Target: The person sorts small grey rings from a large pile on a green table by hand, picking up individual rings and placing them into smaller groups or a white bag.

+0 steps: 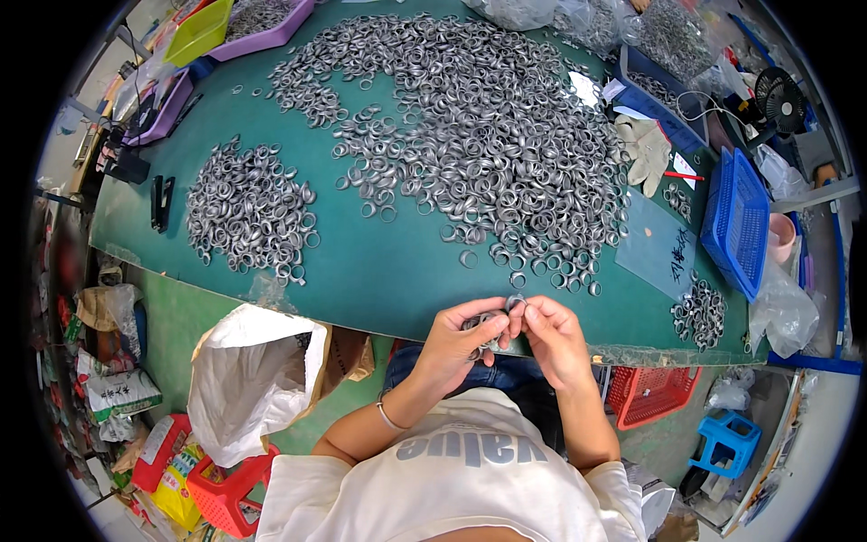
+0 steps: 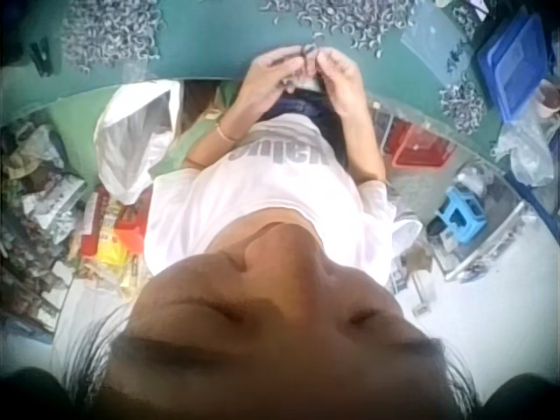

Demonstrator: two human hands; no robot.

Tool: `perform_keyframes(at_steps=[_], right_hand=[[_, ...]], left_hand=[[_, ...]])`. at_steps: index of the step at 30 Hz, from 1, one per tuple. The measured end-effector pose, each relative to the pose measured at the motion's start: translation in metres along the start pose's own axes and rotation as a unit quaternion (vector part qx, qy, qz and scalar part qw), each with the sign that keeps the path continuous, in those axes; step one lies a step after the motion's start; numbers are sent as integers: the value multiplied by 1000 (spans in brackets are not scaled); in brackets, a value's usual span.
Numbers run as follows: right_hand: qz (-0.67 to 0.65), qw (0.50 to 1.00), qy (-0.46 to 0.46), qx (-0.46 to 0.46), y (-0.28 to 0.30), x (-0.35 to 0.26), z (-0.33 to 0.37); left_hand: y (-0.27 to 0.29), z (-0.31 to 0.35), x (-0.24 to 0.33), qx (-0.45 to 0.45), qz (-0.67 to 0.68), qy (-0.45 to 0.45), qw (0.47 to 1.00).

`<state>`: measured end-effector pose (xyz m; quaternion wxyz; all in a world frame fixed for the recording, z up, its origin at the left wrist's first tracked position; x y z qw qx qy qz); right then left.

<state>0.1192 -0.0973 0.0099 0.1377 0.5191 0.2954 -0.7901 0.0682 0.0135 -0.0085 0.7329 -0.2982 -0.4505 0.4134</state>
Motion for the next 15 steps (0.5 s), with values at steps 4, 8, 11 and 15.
perform_keyframes(at_steps=[4,8,11,15], right_hand=[[502,831,229,74,-13,-39,11],[585,745,296,123,-26,-54,17],[482,834,243,111,-13,-57,7],[549,755,245,260,15,-66,-21]], left_hand=[[-3,-1,0,-41,-11,6,999],[2,-4,-1,-48,0,15,999],[1,-4,1,-51,20,17,998],[5,-7,2,-62,-22,6,998]])
Point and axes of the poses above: each hand's wrist, its own z-axis away from the middle knuckle, its own y-axis out of the back of the hand, x = y × z, the point moved 6 cm from there along -z, towards the middle knuckle, and after that the axes turned 15 degrees about z, right-handed, at the moved point
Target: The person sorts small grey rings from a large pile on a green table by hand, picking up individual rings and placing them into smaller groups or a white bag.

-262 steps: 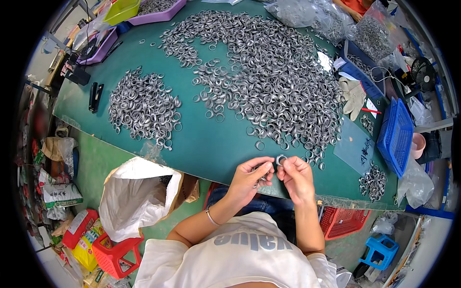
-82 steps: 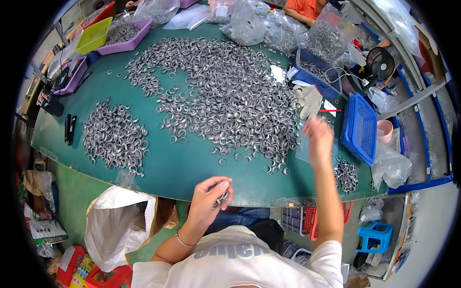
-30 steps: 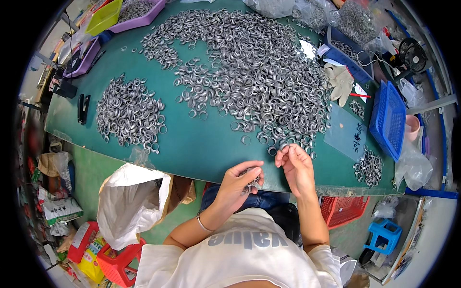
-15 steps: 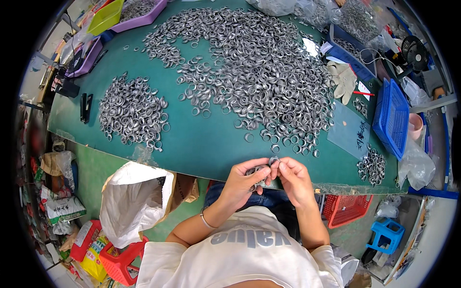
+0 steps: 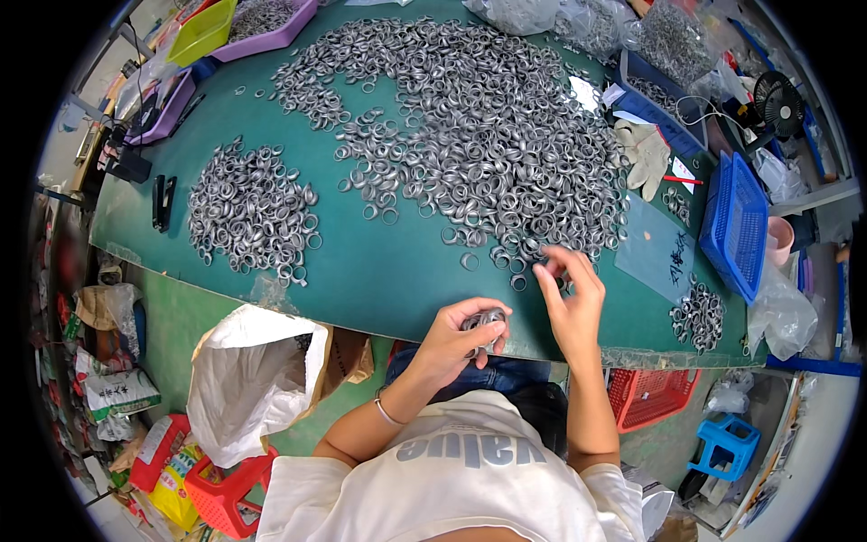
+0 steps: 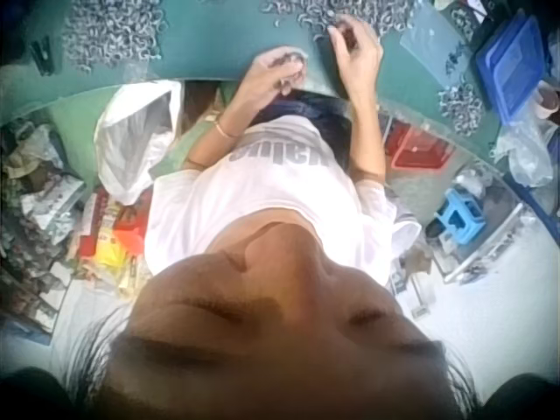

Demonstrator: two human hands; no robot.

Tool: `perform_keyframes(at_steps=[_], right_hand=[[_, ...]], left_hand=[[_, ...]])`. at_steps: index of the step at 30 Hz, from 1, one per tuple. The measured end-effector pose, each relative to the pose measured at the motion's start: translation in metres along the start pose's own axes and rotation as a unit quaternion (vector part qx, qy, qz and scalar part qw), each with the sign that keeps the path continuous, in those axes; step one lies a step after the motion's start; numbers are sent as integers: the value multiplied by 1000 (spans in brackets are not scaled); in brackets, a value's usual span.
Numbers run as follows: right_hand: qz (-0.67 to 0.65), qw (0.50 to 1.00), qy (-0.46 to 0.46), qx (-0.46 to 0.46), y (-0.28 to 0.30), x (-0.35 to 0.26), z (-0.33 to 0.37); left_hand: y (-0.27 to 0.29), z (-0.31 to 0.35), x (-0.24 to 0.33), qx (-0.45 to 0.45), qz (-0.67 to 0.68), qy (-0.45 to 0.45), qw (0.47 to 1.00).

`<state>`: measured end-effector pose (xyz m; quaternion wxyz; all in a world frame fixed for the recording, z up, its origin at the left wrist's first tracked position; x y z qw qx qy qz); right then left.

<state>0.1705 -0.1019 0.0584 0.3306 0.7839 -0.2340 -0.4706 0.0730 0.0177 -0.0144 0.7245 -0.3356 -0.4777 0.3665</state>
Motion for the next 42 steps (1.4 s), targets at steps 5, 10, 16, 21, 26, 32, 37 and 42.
perform_keyframes(at_steps=[5,10,16,21,26,32,37,42], right_hand=[[125,987,92,46,-28,23,-14],[-325,918,-222,-49,-30,45,20],[-643,676,-306,-188,-51,28,60],[-618,708,-282,-192,-47,22,60],[-481,823,-261,-153,-33,16,61],[-19,989,127,-69,-1,-32,44],[-65,995,77,-13,2,-10,23],[154,984,85,20,-18,20,-6]], left_hand=[[-8,-1,1,-10,-37,-20,999],[3,-3,-3,14,31,8,999],[6,-8,-11,32,75,-7,997],[6,-8,-10,54,63,-16,996],[4,-6,-8,43,49,-15,998],[6,-7,-9,31,56,7,998],[14,-8,-8,47,97,17,994],[10,-8,-7,47,141,26,989]])
Point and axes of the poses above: each hand's wrist, its own z-axis away from the middle knuckle, its own y-axis out of the back of the hand, x = y × z, the point moved 6 cm from there along -z, towards the middle knuckle, and after that the axes turned 15 degrees about z, right-handed, at the moved point
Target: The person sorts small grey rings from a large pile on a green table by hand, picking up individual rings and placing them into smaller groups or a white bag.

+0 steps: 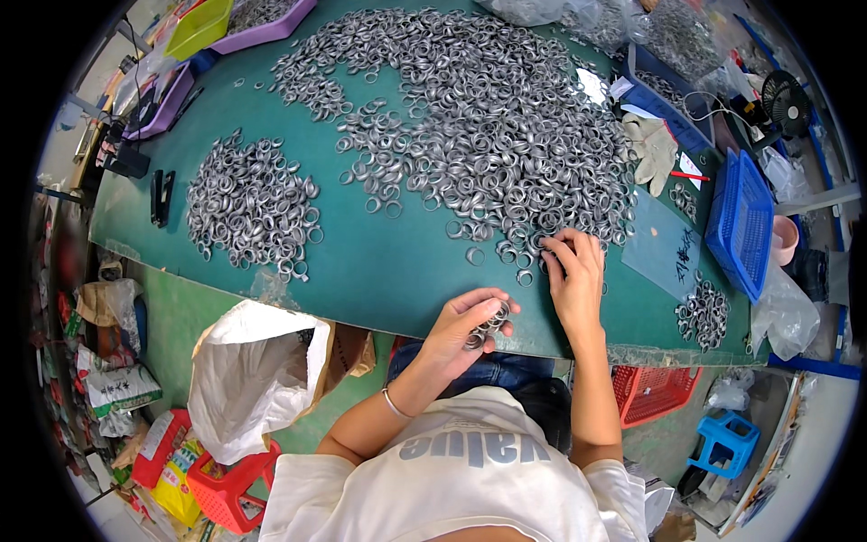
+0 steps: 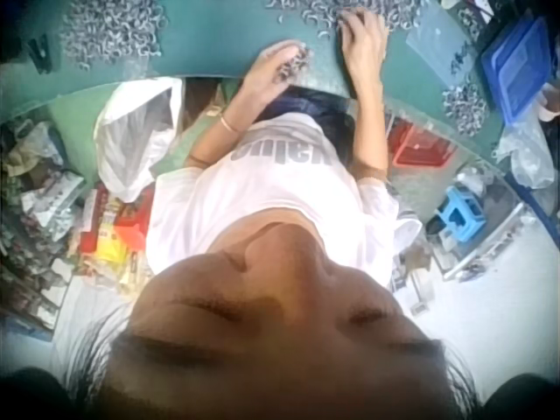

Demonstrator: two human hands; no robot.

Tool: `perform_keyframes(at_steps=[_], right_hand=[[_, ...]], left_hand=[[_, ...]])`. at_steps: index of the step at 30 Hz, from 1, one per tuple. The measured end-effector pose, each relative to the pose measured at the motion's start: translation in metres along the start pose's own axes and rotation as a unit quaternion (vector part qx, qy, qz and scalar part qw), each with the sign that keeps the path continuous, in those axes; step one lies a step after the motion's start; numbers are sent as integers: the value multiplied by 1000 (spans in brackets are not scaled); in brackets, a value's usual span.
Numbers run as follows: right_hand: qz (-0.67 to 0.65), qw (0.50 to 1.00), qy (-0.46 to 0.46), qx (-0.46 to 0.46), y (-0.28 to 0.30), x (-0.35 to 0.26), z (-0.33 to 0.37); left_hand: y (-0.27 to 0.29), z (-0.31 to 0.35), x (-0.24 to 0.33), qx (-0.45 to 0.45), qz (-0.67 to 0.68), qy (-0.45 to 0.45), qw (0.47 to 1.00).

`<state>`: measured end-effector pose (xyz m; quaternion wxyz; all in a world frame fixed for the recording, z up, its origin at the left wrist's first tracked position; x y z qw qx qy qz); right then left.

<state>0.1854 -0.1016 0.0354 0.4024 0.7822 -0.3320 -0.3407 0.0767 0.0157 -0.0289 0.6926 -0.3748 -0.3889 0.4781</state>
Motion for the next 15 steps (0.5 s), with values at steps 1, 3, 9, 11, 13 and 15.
perform_keyframes(at_steps=[1,3,9,11,13,15], right_hand=[[25,1000,9,0,-3,1,-1],[40,999,9,10,-5,2,0],[-209,969,-133,-14,-2,8,19],[-285,946,-148,-43,0,1,26],[-350,923,-155,-50,5,-7,29],[-343,929,-131,-38,13,-12,32]], left_hand=[[0,0,0,-4,-1,-1,1000],[2,0,0,-12,-4,-2,1000],[4,0,0,-2,-19,-6,1000],[4,-1,0,6,-20,-21,1000],[2,0,1,9,-22,-28,999],[0,1,1,9,-26,-28,999]])
Point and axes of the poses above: each hand's wrist, its own z-axis away from the middle knuckle, its own y-axis out of the back of the hand, x = y × z, the point moved 6 cm from there along -z, towards the middle knuckle, and after that the axes turned 15 degrees about z, right-handed, at the moved point
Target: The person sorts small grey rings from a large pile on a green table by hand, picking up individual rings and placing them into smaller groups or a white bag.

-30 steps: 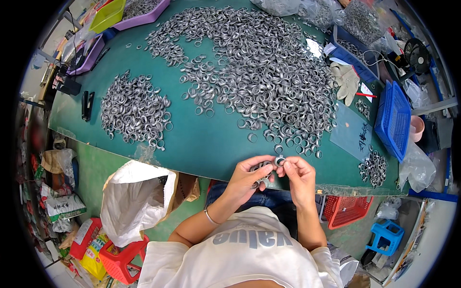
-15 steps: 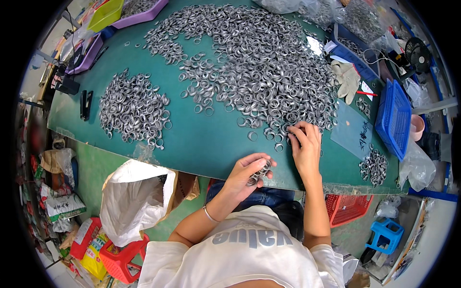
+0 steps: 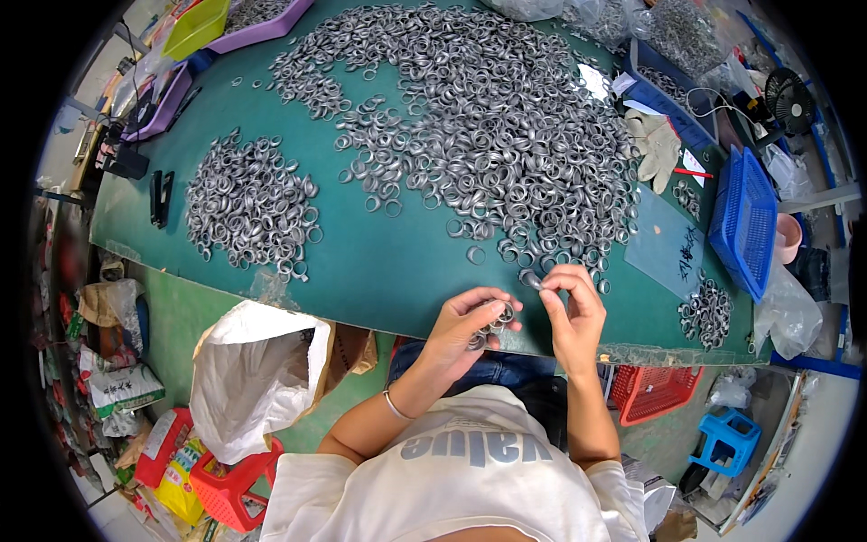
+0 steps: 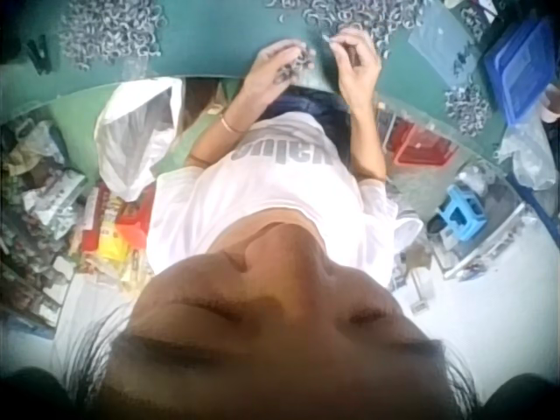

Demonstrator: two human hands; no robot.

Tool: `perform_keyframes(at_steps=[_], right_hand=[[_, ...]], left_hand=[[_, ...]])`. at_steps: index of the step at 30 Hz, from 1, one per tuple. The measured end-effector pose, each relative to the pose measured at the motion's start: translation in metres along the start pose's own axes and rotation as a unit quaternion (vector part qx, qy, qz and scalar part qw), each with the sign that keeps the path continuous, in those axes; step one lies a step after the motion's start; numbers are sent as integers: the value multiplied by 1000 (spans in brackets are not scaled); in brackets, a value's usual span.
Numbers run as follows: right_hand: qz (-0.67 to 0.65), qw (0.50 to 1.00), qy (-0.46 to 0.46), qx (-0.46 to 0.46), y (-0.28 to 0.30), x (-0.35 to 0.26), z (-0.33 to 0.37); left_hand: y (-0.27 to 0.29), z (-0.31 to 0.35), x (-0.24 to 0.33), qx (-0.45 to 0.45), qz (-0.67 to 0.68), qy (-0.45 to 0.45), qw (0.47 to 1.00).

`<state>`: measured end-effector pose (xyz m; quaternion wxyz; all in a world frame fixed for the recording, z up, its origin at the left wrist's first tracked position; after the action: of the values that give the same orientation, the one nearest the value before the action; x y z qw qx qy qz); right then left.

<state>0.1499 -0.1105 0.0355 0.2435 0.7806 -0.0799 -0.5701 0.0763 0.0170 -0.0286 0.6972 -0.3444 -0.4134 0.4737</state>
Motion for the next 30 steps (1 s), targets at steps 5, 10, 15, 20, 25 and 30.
perform_keyframes(at_steps=[5,10,15,20,25,30], right_hand=[[45,995,89,27,5,-21,9],[79,989,123,19,9,-37,13],[120,978,171,25,9,-49,17],[130,974,182,30,11,-56,20],[136,972,189,31,13,-64,24],[129,970,203,33,14,-71,29]], left_hand=[[-2,2,-3,-32,29,15,999],[-7,5,-5,-43,29,15,999],[-12,9,-5,-50,14,11,999],[-16,14,-3,-64,-12,0,998],[-26,22,0,-77,-17,2,997],[-31,29,3,-84,-22,4,996]])
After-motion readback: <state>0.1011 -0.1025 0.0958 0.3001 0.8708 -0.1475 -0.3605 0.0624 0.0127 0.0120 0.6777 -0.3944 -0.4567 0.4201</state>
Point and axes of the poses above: each hand's wrist, its own z-axis away from the middle knuckle, its own y-axis out of the back of the hand, x = y × z, the point moved 6 cm from there along -z, towards the middle knuckle, and after that the axes turned 15 degrees about z, right-handed, at the moved point
